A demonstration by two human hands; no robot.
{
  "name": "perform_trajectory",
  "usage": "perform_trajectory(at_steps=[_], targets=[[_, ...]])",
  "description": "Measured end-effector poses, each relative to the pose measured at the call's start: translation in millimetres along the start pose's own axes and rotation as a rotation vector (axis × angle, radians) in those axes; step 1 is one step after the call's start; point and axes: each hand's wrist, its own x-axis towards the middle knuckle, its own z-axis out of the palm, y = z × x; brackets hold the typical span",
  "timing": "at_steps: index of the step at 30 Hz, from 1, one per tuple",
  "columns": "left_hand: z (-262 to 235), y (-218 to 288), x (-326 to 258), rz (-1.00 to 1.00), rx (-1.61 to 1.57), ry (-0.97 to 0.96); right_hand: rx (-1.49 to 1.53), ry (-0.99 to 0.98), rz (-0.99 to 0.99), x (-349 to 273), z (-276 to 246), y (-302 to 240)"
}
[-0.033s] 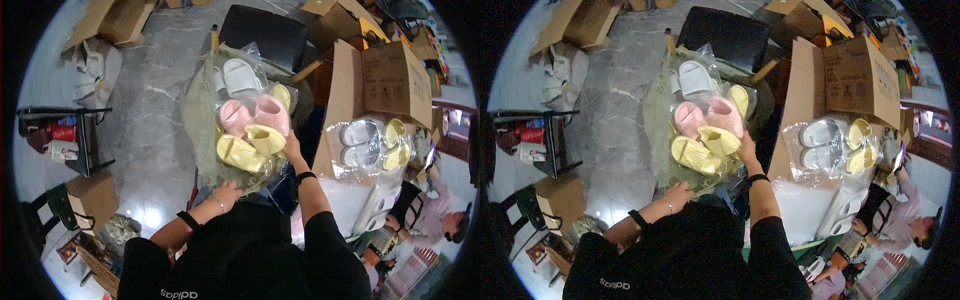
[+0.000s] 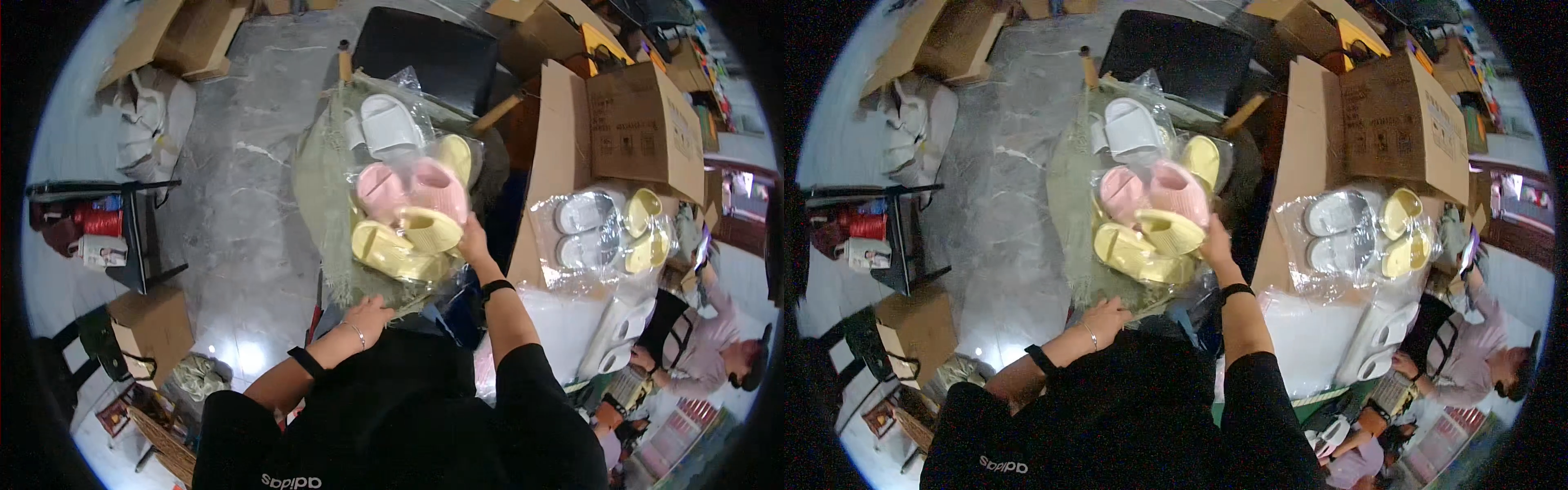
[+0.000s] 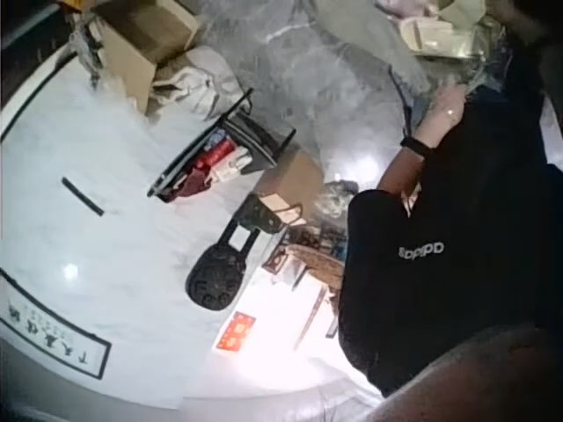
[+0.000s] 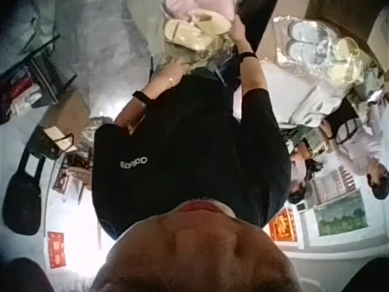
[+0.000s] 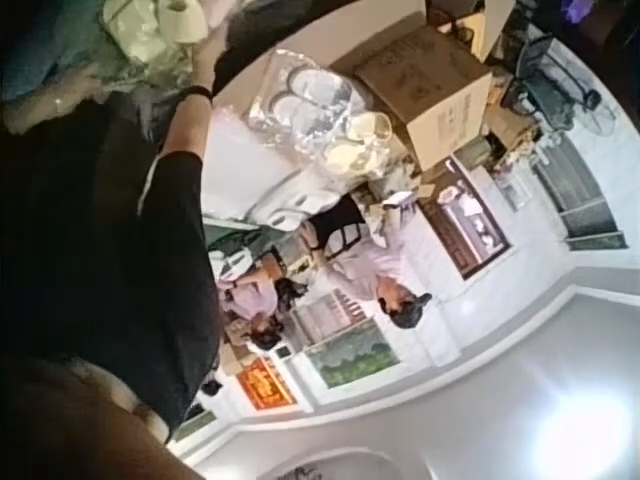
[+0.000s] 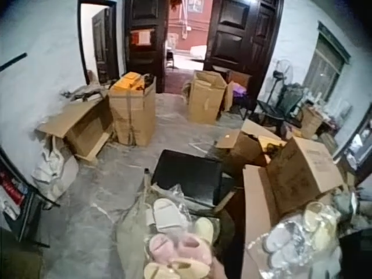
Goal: Placing pairs of foam sandals into plastic bags and then into a large sack.
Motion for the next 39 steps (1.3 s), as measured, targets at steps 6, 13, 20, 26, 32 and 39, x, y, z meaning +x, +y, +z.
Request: perform_trajectory(at_steps=[6, 13, 20, 26, 32, 39], targets=[[-29, 29, -3, 0.064, 0.14, -0.296, -0.066, -0.652, -0.187, -14, 23, -69], [-29, 35, 2, 0.205, 0.129, -0.288, -0.41, -0.09, 0.08, 1, 120, -32], [-30, 40, 31, -0.125, 0.177, -0.495, -0.239, -0.01, -0.381, -39, 2, -68], [22, 16, 68, 0.328, 0.097, -0.404, -0.216, 1.13, 0.006, -92, -199, -1], [56, 11, 96, 0.157, -0.055, -0.494, -0.27, 1.595, 0.523, -105, -339, 113], [52, 44, 136, -0.266, -0.137, -0.773, 0.823, 1.04, 0.575, -76, -374, 227]])
